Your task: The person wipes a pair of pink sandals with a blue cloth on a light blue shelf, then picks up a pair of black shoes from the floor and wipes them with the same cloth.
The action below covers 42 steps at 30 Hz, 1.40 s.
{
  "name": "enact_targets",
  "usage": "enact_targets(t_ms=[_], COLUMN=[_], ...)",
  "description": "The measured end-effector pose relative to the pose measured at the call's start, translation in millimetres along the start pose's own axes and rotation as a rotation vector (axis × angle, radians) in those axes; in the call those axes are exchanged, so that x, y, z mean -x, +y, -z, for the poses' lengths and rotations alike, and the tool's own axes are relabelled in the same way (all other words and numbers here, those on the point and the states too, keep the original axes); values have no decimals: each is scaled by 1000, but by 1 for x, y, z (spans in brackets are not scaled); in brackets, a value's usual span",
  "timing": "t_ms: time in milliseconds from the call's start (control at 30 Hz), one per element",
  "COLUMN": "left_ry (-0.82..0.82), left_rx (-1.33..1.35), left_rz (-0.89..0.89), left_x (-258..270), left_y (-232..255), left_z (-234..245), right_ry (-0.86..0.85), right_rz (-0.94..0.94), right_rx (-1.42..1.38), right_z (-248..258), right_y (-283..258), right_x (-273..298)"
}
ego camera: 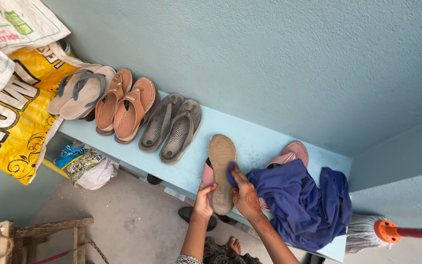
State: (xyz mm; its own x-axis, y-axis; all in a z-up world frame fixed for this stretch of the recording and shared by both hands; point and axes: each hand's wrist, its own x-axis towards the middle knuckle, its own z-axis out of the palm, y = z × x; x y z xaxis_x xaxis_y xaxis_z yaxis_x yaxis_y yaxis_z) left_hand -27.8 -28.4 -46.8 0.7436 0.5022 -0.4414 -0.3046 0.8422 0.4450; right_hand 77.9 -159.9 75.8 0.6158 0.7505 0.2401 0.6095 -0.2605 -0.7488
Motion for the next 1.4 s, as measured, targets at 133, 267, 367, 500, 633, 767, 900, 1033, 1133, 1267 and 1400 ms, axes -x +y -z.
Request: enact_targets(t_ms=[133, 267, 367, 500, 633, 767, 900, 1033, 1133, 1267, 1400], left_ry=[-18, 58, 58, 13, 15, -12, 111, 105, 159, 111, 57], left_rx=[59, 56, -29, 5, -15, 32, 3, -14, -129, -326, -689], left_rz=[-32, -34, -52, -98, -81, -126, -106, -173, -304, -571, -715], left_x=[-13, -17, -20, -19, -6, 7, 1, -4, -7, -23, -26], left_y=[-6, -7, -7, -4, 1, 1, -4, -8, -10, -21, -31], left_z=[14, 10, 14, 5, -4, -23, -27, -37, -59, -92, -97], right_ry=[-101, 193, 278, 88, -6, 55, -125, -78, -33, 50, 98], right_rz=[42, -80, 44, 141, 32, 214, -351, -391, -479, -516, -655], right_rx=[-7, -69, -54, 16, 46, 96, -241, -143, -368, -702, -730], right_z=[13, 20, 12, -28, -41, -20, -15, -6, -8, -11, -9], right_y=[-15, -1, 34, 62, 43, 16, 5, 16, 28, 32, 36], right_x=[20, -8, -72, -102, -38, 15, 48, 61, 68, 74, 74])
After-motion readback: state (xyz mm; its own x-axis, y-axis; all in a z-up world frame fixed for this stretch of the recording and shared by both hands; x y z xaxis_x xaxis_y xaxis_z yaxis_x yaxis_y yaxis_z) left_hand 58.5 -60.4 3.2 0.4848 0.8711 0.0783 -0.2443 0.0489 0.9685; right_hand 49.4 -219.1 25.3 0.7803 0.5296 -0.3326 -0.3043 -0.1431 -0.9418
